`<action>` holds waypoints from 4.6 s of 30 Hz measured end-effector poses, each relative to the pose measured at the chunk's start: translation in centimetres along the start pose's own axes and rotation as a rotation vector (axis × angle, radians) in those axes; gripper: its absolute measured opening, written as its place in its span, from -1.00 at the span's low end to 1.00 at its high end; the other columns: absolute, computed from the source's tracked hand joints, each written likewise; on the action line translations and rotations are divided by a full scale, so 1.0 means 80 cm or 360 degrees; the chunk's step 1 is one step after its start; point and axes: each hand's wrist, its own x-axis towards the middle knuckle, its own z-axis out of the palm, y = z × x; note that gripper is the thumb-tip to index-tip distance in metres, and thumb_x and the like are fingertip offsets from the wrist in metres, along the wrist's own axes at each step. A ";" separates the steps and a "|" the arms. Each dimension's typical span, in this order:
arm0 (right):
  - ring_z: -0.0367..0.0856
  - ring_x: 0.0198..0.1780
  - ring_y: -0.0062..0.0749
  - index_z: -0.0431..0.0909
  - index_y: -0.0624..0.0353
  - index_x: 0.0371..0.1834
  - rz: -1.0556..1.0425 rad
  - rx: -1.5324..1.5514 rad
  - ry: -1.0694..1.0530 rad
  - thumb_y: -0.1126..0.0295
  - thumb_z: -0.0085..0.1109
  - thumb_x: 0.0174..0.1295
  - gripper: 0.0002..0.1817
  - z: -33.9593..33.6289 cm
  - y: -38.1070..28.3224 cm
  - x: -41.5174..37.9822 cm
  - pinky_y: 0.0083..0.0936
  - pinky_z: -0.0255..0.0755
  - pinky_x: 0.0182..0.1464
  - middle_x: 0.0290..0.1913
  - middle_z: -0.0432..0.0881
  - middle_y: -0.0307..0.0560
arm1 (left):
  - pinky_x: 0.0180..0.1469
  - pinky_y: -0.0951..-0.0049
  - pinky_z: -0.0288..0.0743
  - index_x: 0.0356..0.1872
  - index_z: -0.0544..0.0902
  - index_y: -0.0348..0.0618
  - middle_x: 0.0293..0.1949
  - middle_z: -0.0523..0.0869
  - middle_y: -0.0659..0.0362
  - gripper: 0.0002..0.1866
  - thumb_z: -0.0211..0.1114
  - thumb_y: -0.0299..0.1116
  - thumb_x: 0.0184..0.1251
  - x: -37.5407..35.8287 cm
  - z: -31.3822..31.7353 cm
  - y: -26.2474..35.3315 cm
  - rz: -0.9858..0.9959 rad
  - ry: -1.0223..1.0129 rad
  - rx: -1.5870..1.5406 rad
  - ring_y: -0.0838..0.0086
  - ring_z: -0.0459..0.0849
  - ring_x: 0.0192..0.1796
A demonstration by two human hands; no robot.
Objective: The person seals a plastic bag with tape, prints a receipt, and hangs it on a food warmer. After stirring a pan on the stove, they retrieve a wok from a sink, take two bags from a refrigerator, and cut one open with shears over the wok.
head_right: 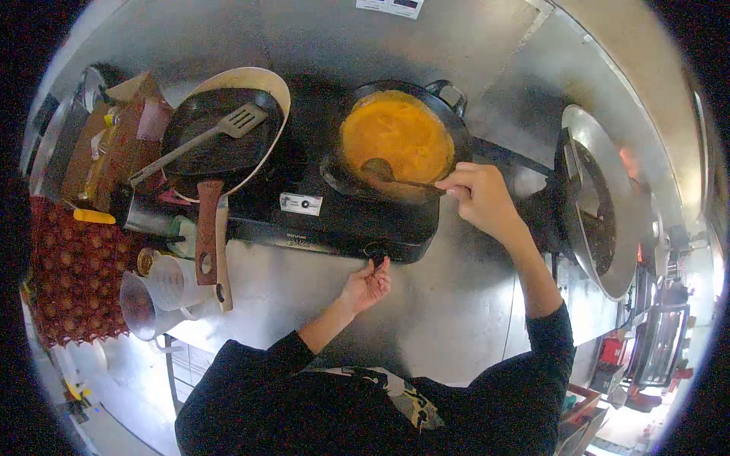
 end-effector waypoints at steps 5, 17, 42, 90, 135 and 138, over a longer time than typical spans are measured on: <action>0.50 -0.51 -0.17 0.59 0.26 -0.44 0.0187 0.0164 -0.0074 0.67 0.10 -0.23 -0.79 -0.002 -0.006 0.001 -0.46 0.33 -0.44 -0.55 0.53 0.04 | -0.24 0.50 0.34 -0.01 0.45 -0.21 -0.13 0.58 0.28 -0.63 -0.07 -0.17 0.33 0.002 -0.004 0.002 -0.0003 -0.0018 -0.0001 0.50 0.46 -0.34; 0.58 -0.35 -0.02 0.52 0.32 -0.51 0.0261 -0.0723 -0.0136 0.46 0.22 -0.22 -0.81 0.066 0.035 0.093 -0.25 0.47 -0.28 -0.44 0.55 0.17 | -0.27 0.52 0.35 0.01 0.43 -0.23 -0.09 0.58 0.24 -0.61 -0.06 -0.16 0.33 -0.002 0.001 -0.004 0.0033 -0.0053 0.0015 0.53 0.44 -0.38; 0.56 -0.32 0.07 0.58 0.23 -0.43 0.0357 -0.0672 -0.0021 0.56 0.13 -0.19 -0.82 0.073 0.000 0.104 -0.22 0.45 -0.24 -0.41 0.56 0.22 | -0.35 0.55 0.42 -0.08 0.48 -0.25 -0.11 0.60 0.20 -0.69 0.06 -0.25 0.28 -0.003 0.012 -0.002 0.0163 0.0195 0.0335 0.56 0.53 -0.44; 0.55 -0.36 0.00 0.52 0.25 -0.64 0.0215 -0.0782 -0.0288 0.55 0.12 -0.26 -0.95 0.023 0.009 0.058 -0.25 0.44 -0.25 -0.57 0.53 0.11 | -0.39 0.54 0.44 -0.12 0.49 -0.25 -0.13 0.62 0.20 -0.71 0.06 -0.25 0.27 -0.002 0.015 -0.001 0.0109 0.0194 0.0225 0.54 0.54 -0.49; 0.58 -0.34 0.01 0.61 0.17 -0.54 0.0448 -0.0494 -0.0319 0.52 0.10 -0.21 -0.87 0.037 0.035 0.076 -0.25 0.47 -0.21 -0.42 0.58 0.16 | -0.35 0.55 0.44 -0.09 0.48 -0.21 -0.08 0.59 0.21 -0.71 0.04 -0.25 0.29 0.000 0.010 0.000 0.0105 0.0176 0.0257 0.59 0.50 -0.48; 0.61 -0.36 -0.12 0.59 0.31 -0.51 0.0245 -0.0244 -0.0344 0.61 0.03 -0.21 -0.83 0.032 0.016 0.077 -0.35 0.46 -0.27 -0.47 0.58 0.19 | -0.34 0.55 0.44 -0.08 0.48 -0.21 -0.07 0.59 0.20 -0.71 0.04 -0.26 0.29 0.000 0.007 0.000 0.0118 0.0156 0.0261 0.58 0.52 -0.46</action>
